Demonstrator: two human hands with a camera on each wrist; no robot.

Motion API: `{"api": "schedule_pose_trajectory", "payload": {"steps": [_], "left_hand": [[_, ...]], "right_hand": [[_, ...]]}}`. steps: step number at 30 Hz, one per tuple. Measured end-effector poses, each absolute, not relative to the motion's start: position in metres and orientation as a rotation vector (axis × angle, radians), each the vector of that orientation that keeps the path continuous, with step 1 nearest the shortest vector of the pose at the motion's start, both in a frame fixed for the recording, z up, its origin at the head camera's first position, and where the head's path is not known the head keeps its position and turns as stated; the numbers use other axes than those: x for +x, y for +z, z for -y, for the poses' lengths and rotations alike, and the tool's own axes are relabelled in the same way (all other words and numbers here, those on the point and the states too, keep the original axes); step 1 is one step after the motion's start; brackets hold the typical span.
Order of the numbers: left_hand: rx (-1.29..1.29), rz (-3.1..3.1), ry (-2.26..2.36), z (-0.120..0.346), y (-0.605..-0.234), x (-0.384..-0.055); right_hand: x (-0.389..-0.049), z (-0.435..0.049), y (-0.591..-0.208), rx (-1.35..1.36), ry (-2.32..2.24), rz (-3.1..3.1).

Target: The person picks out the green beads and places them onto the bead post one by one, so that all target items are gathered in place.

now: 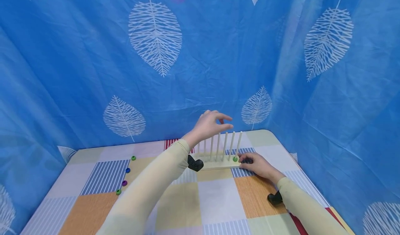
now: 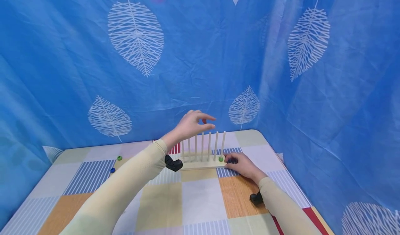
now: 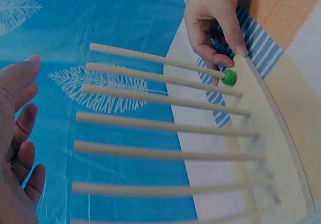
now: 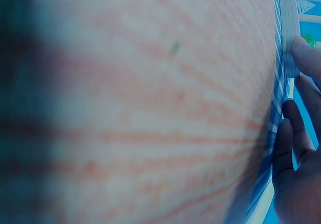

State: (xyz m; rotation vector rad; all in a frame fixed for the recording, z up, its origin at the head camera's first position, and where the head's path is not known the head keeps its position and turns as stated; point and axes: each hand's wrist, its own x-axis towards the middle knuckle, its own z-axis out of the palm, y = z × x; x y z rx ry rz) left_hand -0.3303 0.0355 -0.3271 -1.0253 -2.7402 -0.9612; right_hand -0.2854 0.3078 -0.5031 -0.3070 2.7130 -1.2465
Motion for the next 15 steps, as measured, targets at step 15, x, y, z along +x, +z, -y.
{"api": "schedule_pose_trajectory", "payload": {"steps": [15], "left_hand": [[-0.959,2.763,-1.060,0.034,-0.332,-0.317]], "right_hand": [[-0.283,-0.305,-0.504,-0.283,-1.228,-2.744]]}}
